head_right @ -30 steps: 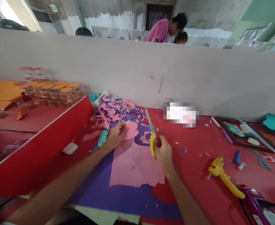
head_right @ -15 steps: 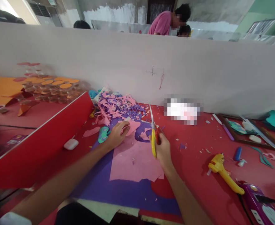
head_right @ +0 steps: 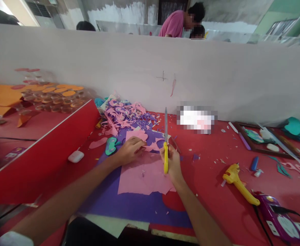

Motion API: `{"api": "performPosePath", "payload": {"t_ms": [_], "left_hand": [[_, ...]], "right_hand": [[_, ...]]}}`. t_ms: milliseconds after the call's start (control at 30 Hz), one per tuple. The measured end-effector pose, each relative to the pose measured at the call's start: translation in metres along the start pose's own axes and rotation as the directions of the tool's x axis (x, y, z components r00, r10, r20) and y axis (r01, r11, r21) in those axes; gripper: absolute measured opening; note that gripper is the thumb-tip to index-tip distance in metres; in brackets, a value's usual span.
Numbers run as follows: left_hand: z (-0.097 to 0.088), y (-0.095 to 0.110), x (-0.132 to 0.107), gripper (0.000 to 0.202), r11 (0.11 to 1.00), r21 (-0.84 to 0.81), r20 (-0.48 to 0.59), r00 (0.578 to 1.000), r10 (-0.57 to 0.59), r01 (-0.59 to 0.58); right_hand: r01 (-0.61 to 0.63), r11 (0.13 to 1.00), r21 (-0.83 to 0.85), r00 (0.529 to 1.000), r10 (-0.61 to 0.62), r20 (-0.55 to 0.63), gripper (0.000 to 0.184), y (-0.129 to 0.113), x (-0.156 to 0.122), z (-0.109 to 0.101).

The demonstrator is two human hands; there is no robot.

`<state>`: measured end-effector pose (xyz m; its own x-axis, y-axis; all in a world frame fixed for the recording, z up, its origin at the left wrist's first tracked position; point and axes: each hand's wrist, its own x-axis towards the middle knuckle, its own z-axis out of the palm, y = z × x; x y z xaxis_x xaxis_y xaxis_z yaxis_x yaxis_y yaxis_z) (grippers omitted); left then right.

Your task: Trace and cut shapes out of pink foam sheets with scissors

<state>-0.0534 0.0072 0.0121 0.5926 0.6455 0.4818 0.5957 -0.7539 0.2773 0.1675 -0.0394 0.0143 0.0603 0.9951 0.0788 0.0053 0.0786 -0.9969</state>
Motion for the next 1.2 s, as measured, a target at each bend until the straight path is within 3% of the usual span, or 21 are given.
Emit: {"api": "performPosePath", "payload": {"t_ms": [100,200,300,433,633,800,933,1200], "left_hand": [[0.004,0.007,-0.002,0.024,0.996,-0.063,0.045,0.996,0.071,-0.068],[0.010,0.010,-0.004,0.029,0.990,-0.141,0.055,0.998,0.005,0.003],[0.012,0.010,-0.005,0.030,0.978,-0.165,0.114,0.987,-0.113,0.131],[0.012,0.008,-0.005,0.029,0.982,-0.043,0.229,0.959,-0.168,0.182],[0.011,0.003,-0.001,0.022,0.975,0.051,0.096,0.970,-0.222,0.218],[0.009,-0.008,-0.004,0.020,0.902,0.217,-0.024,0.926,-0.377,0.373],[0.008,-0.014,-0.007,0.018,0.883,0.256,0.001,0.913,-0.408,0.394],[0.007,-0.007,-0.003,0.025,0.898,0.130,0.038,0.903,-0.429,0.421]], "right_hand": [[-0.082,0.981,0.175,0.996,0.076,0.038,0.054,0.000,-0.002,0.002],[-0.135,0.955,0.264,0.991,0.125,0.053,0.055,0.002,-0.001,0.001],[-0.124,0.968,0.217,0.992,0.115,0.052,0.052,0.005,0.000,-0.002],[-0.096,0.986,0.136,0.995,0.089,0.055,0.049,0.009,0.000,-0.003],[-0.075,0.995,0.069,0.996,0.072,0.045,0.048,0.006,-0.003,-0.001],[-0.092,0.993,0.075,0.996,0.091,0.023,0.050,-0.002,-0.005,0.001],[-0.109,0.992,0.063,0.994,0.107,0.029,0.052,-0.006,-0.004,0.002],[-0.118,0.991,0.067,0.993,0.116,0.031,0.049,-0.004,-0.004,0.001]]}}
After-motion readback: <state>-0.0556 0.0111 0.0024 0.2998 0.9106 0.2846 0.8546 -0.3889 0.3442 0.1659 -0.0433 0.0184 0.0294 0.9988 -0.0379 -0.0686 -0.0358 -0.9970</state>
